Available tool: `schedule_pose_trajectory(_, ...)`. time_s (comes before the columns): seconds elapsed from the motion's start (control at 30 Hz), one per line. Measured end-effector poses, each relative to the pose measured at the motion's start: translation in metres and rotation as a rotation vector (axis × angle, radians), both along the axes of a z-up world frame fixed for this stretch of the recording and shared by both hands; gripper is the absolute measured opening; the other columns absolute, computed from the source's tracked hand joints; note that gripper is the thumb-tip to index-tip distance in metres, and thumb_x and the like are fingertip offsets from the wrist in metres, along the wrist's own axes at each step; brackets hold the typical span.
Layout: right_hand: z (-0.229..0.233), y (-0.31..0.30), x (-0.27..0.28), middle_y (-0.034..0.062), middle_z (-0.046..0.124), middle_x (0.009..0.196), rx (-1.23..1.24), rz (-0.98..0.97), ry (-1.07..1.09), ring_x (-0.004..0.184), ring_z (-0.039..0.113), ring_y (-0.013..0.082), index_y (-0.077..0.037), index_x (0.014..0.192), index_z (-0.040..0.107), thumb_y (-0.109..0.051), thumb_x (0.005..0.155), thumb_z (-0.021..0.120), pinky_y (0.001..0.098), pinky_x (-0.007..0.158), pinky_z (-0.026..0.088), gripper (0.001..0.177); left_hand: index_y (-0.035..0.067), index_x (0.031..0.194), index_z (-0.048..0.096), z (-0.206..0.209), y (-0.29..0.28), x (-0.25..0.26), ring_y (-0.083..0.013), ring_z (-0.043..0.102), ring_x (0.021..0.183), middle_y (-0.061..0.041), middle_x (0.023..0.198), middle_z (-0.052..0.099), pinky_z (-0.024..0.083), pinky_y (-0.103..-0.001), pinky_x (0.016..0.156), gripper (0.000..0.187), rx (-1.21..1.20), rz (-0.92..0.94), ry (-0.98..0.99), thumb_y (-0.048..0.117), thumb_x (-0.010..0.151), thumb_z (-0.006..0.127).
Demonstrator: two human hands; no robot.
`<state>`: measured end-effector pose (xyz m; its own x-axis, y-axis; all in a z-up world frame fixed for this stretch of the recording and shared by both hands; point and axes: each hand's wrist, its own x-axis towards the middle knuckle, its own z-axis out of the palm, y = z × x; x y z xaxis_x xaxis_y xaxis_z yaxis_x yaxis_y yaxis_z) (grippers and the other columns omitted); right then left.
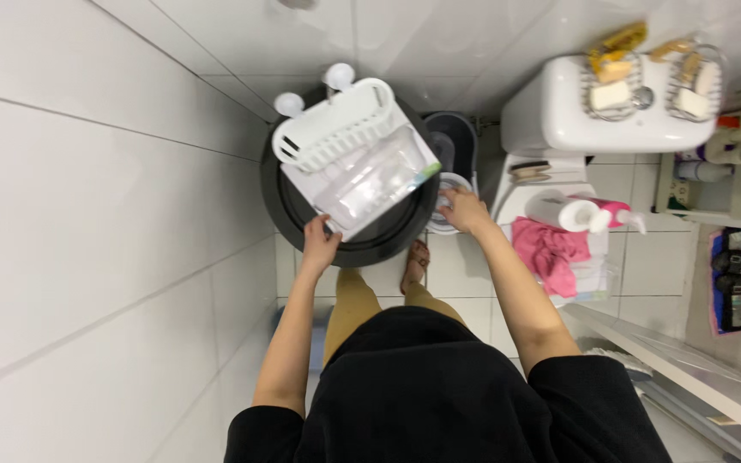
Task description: The person cleans a section of the tiled wall with a pink cloth, then unpacks a white plastic wall organizer. They position and press the organizer onto the wall, securing the suction cups, and finally place toothbrushes and toothpaste into the newly installed holder.
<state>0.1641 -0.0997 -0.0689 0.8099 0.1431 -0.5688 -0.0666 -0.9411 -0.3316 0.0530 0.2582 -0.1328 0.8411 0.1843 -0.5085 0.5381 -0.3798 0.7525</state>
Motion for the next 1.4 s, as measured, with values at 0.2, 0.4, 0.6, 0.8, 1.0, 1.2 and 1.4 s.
schedule_pose_trajectory(0.2, -0.005, 0.11, 0.065, 0.0066, 0.053, 0.149, 0.111, 0.069, -0.303, 0.125, 0.06, 0.0323, -0.016, 0.135, 0.062, -0.018, 0.089, 0.071, 0.0482, 0.1, 0.051, 0.047, 0.007, 0.147, 0.044, -0.036, 0.072, 0.083, -0.0436, 0.039, 0.139, -0.025, 0.156, 0.029, 0.042, -0.046, 0.11, 0.068, 0.189, -0.117, -0.205, 0.016, 0.087, 0.075)
schedule_pose_trajectory(0.4, -0.037, 0.172, 0.127, 0.0104, 0.047, 0.151, 0.039, 0.125, -0.343, 0.112, 0.061, 0.0345, -0.011, 0.142, 0.054, -0.008, 0.085, 0.07, 0.0481, 0.089, 0.052, 0.059, 0.011, 0.147, 0.045, -0.057, 0.082, 0.15, -0.037, 0.052, 0.128, -0.015, 0.159, 0.035, 0.047, -0.046, 0.099, 0.066, 0.256, -0.282, -0.045, 0.012, 0.086, 0.07)
schedule_pose_trajectory(0.6, -0.076, 0.172, 0.137, 0.0092, 0.06, 0.134, 0.097, 0.015, -0.466, 0.119, 0.059, 0.0349, -0.009, 0.125, 0.066, -0.006, 0.083, 0.073, 0.0444, 0.095, 0.053, 0.043, 0.007, 0.115, 0.071, -0.057, 0.082, 0.167, -0.0343, 0.068, 0.104, -0.015, 0.113, 0.068, 0.054, -0.042, 0.089, 0.026, 0.244, -0.169, -0.161, 0.011, 0.089, 0.072)
schedule_pose_trajectory(0.8, -0.066, 0.166, 0.117, 0.0081, 0.066, 0.122, 0.154, -0.017, -0.625, 0.109, 0.059, 0.0358, -0.008, 0.115, 0.071, -0.006, 0.082, 0.075, 0.0445, 0.092, 0.053, 0.033, 0.005, 0.103, 0.072, -0.042, 0.074, 0.158, -0.0326, 0.067, 0.088, -0.013, 0.098, 0.065, 0.054, -0.042, 0.078, 0.012, 0.222, -0.101, -0.334, 0.008, 0.091, 0.071)
schedule_pose_trajectory(1.0, -0.015, 0.157, 0.089, 0.0105, 0.065, 0.122, 0.237, -0.027, -0.703, 0.106, 0.056, 0.038, -0.006, 0.113, 0.07, -0.002, 0.077, 0.077, 0.0453, 0.089, 0.052, 0.037, 0.007, 0.104, 0.072, 0.0, 0.064, 0.132, -0.0334, 0.06, 0.094, -0.01, 0.098, 0.064, 0.05, -0.042, 0.083, 0.015, 0.239, -0.112, -0.419, 0.005, 0.088, 0.071)
schedule_pose_trajectory(1.2, 0.055, 0.144, 0.055, 0.0128, 0.064, 0.122, 0.379, -0.066, -0.849, 0.11, 0.055, 0.0376, -0.006, 0.117, 0.069, -0.003, 0.081, 0.079, 0.0447, 0.095, 0.05, 0.037, 0.009, 0.108, 0.077, 0.076, 0.058, 0.099, -0.032, 0.053, 0.093, -0.008, 0.094, 0.065, 0.046, -0.041, 0.084, 0.02, 0.296, -0.125, -0.644, 0.003, 0.089, 0.072)
schedule_pose_trajectory(1.4, 0.133, 0.119, 0.007, 0.015, 0.063, 0.12, 0.496, -0.092, -1.078, 0.111, 0.059, 0.0352, -0.004, 0.117, 0.069, -0.009, 0.084, 0.08, 0.0439, 0.094, 0.051, 0.035, 0.007, 0.098, 0.071, 0.154, 0.049, 0.085, -0.0317, 0.054, 0.102, -0.003, 0.097, 0.062, 0.045, -0.043, 0.092, 0.014, 0.413, -0.117, -1.084, 0.005, 0.086, 0.078)
